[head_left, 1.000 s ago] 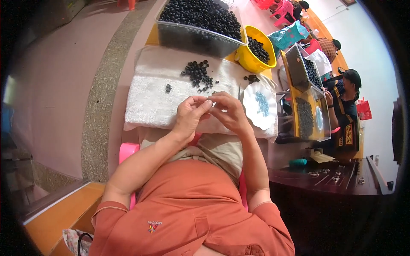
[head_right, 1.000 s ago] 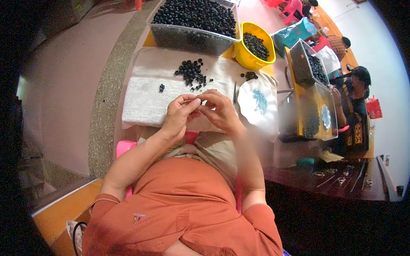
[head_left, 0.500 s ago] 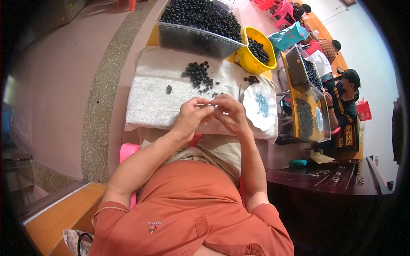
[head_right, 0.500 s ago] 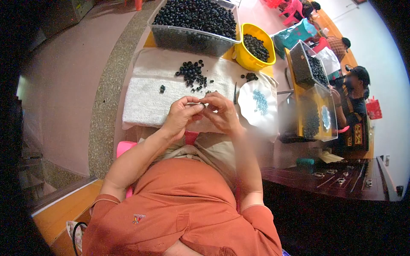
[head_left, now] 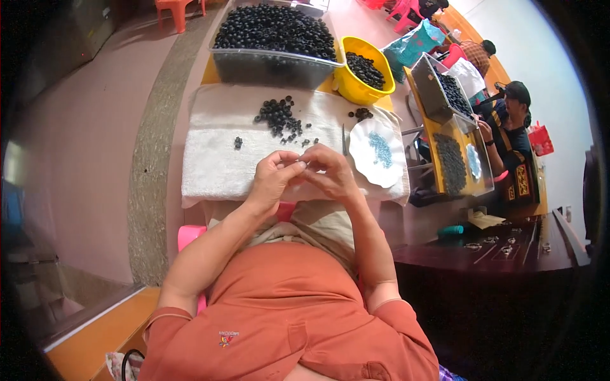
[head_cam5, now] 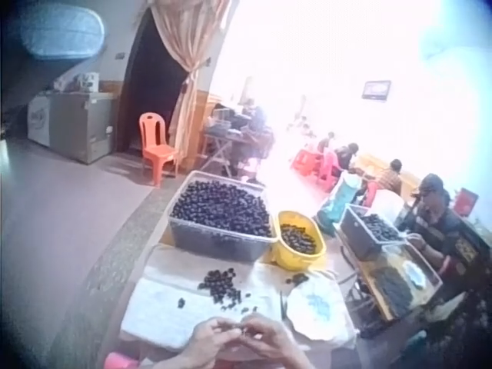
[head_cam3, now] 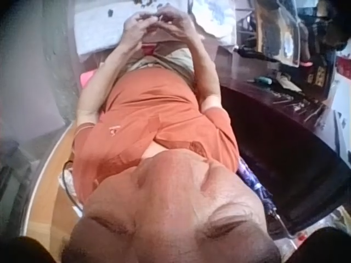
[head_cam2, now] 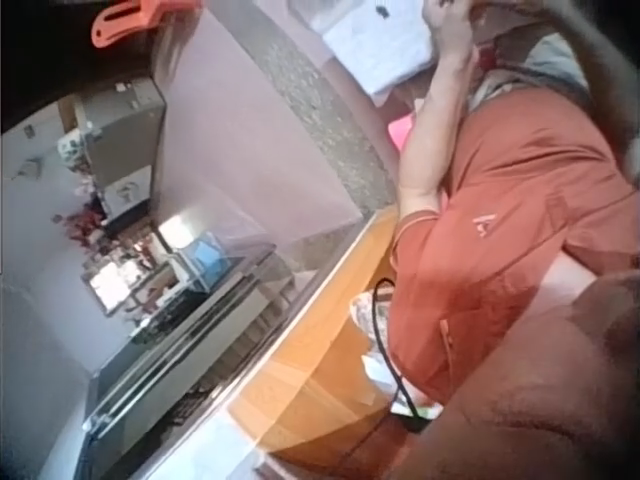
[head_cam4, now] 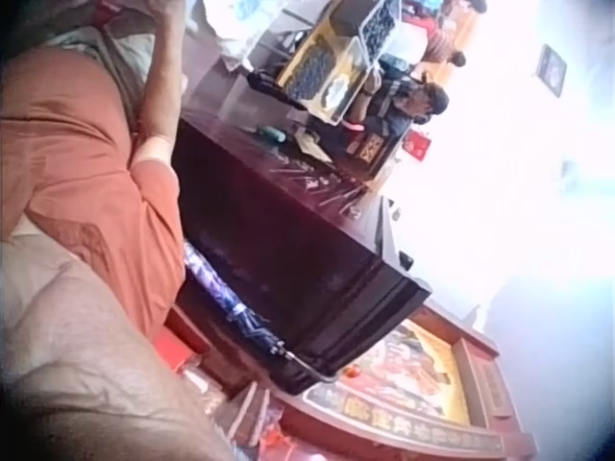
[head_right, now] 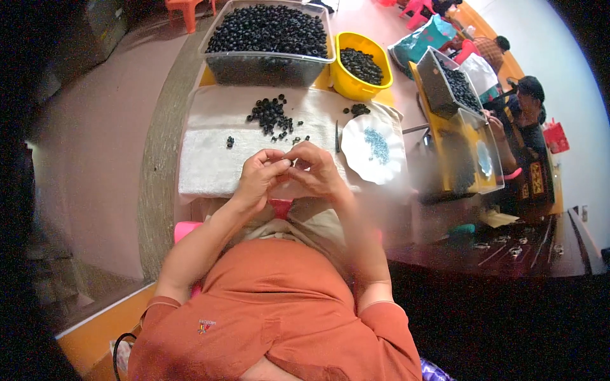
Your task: Inspecting and sorting small black spherical objects from a pile into containers.
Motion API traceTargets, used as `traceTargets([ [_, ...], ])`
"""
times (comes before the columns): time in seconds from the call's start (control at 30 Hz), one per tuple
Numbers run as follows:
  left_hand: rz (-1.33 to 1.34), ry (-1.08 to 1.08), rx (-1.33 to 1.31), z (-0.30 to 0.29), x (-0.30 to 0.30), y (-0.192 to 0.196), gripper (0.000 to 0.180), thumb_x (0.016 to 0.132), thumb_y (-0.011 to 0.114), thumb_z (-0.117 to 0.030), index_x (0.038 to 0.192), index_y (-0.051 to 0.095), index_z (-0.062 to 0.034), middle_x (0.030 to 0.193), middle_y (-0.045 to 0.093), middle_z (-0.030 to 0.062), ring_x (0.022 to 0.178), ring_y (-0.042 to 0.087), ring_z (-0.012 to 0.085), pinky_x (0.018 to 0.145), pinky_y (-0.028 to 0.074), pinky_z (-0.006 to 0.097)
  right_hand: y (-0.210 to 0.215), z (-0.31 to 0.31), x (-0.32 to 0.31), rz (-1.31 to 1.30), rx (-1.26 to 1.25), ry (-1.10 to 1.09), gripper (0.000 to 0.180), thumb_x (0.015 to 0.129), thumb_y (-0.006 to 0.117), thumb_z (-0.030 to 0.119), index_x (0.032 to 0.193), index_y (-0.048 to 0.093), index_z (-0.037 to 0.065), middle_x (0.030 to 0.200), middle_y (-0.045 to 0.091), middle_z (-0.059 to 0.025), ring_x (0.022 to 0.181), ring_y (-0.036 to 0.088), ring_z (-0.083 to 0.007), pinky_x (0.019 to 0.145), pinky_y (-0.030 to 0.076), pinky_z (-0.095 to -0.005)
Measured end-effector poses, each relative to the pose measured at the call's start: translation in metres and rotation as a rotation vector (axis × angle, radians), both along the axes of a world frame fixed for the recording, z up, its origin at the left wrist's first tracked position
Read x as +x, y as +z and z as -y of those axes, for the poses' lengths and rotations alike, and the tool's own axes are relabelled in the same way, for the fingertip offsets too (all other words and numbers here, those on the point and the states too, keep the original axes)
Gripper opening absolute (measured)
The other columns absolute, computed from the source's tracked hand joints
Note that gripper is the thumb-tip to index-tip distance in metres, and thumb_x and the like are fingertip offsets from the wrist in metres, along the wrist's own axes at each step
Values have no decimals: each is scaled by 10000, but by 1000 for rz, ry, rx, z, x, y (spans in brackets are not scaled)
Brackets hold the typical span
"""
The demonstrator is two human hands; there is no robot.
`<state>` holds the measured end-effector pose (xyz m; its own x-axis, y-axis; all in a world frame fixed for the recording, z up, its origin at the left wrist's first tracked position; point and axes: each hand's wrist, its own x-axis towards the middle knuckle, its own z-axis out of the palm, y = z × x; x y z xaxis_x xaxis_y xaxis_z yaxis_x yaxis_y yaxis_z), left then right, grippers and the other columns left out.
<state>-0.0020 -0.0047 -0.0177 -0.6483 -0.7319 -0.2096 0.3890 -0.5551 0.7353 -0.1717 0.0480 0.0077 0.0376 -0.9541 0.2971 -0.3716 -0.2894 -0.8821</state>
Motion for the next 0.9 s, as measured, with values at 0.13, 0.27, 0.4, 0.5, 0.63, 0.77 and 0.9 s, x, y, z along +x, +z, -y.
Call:
traceTargets([
  [0.13, -20, 14, 1, -1, -3, -1, 193, 880, 668, -70, 1048, 582, -30, 905, 661, 53, 766, 639, 101, 675, 530, 231, 1, -4, -3, -70, -50, -13, 243, 790, 766, 53, 1022, 694, 45, 907, 628, -63, 724, 591, -123, 625, 482, -253],
  [0.27, 5, -14, 4, -2, -1, 7, 206, 888, 662, -75, 1069, 568, -41, 960, 634, 47, 856, 626, 128, 783, 541, 293, -7, -6, -3, -75, -94, -48, 218, 798, 757, 27, 989, 652, 13, 927, 621, -50, 713, 567, -87, 603, 453, -217],
  [0.4, 12, 33, 30, -1, 0, 2, 142, 888, 670, -88, 1012, 604, -70, 944, 622, 16, 855, 602, 120, 780, 526, 285, -8, -5, 8, -62, -124, -137, 215, 780, 746, 0, 957, 624, -4, 937, 625, -75, 689, 599, -96, 588, 476, -217],
  [0.5, 16, 37, 53, -1, 1, 2, 105, 888, 672, -88, 980, 620, -85, 931, 620, 3, 855, 595, 117, 775, 520, 275, -9, -3, 7, -110, -176, -121, 214, 785, 733, -12, 967, 622, -7, 939, 624, -90, 698, 611, -104, 591, 483, -227],
  [0.63, 9, 35, 70, -2, 1, 7, 95, 889, 670, -84, 969, 619, -91, 923, 622, 0, 844, 592, 115, 767, 517, 273, -10, -4, 8, -144, -201, -84, 246, 791, 712, -4, 1003, 589, 11, 954, 601, -111, 660, 596, -157, 568, 483, -258],
  [0.77, 8, 41, 61, -3, 0, 7, 94, 890, 669, -82, 966, 615, -90, 923, 623, 1, 838, 593, 113, 759, 518, 272, -11, -5, 8, -131, -199, -86, 230, 803, 692, -9, 1011, 596, 10, 964, 600, -120, 675, 595, -176, 576, 481, -274],
  [0.9, 11, 62, 84, -4, -1, 4, 101, 877, 686, -64, 956, 625, -76, 908, 635, 18, 838, 617, 117, 765, 532, 275, -5, -10, 9, -106, -123, -95, 204, 813, 681, -1, 1004, 607, 6, 972, 601, -118, 705, 598, -182, 598, 482, -278],
])
